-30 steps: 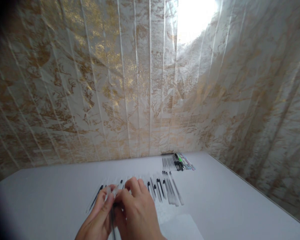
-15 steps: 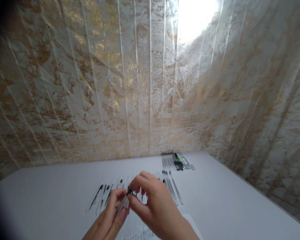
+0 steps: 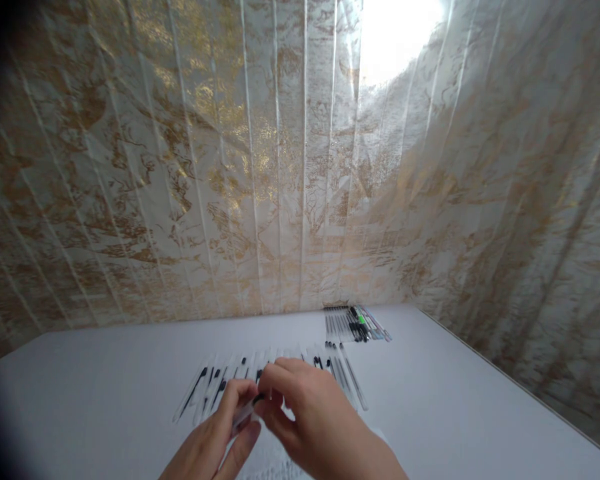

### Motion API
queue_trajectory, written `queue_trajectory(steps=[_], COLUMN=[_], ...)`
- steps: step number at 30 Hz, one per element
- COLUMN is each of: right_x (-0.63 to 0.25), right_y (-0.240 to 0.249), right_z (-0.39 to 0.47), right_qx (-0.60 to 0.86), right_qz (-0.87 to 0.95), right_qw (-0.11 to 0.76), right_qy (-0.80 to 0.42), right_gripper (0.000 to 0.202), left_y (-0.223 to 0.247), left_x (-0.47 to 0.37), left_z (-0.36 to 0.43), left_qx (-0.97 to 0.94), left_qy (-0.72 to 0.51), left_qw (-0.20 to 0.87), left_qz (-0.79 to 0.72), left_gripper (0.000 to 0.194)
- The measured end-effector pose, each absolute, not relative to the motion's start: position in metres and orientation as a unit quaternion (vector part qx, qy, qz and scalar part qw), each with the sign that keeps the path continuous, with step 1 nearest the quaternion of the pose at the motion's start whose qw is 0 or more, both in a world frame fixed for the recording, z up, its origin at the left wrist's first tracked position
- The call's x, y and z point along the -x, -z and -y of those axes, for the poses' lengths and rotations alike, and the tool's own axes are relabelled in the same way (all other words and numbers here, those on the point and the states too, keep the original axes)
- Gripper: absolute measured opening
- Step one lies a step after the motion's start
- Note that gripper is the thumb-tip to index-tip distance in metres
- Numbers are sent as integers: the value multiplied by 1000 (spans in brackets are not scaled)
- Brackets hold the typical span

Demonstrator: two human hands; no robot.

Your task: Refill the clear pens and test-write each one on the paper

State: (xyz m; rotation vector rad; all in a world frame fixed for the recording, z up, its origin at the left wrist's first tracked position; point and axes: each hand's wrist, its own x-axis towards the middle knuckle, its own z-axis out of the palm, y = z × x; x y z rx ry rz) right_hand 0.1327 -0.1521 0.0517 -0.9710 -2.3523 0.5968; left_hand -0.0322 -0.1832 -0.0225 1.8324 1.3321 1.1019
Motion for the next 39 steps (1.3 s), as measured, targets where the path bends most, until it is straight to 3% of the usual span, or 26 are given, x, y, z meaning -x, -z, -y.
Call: queue_trajectory(steps=[6, 10, 15, 23, 32, 39], right_x=[-128, -129, -128, -119, -130, -132], right_y=[-42, -41, -41, -30, -44, -48], right_z=[152, 151, 151, 148, 151, 152], right_qx=[364, 371, 365, 412, 304, 304], right_qz=[879, 875, 880, 855, 889, 902], right_qw=[215, 217, 243, 240, 248, 196], right_qy=[-220, -225, -181, -204, -238, -236], right_gripper=[33, 39, 24, 41, 20, 17], left_y=[31, 20, 13, 20, -16, -34], left_x=[39, 40, 42, 48, 44, 47], left_z=[181, 182, 184, 184, 190, 186], left_qx=[-774, -789, -792, -810, -777, -779], left_qy=[-347, -333, -334, -308, -243, -168], left_qw=[152, 126, 114, 30, 198, 254], left_qz=[-507, -500, -498, -499, -546, -548], left_gripper=[23, 21, 24, 35, 21, 28])
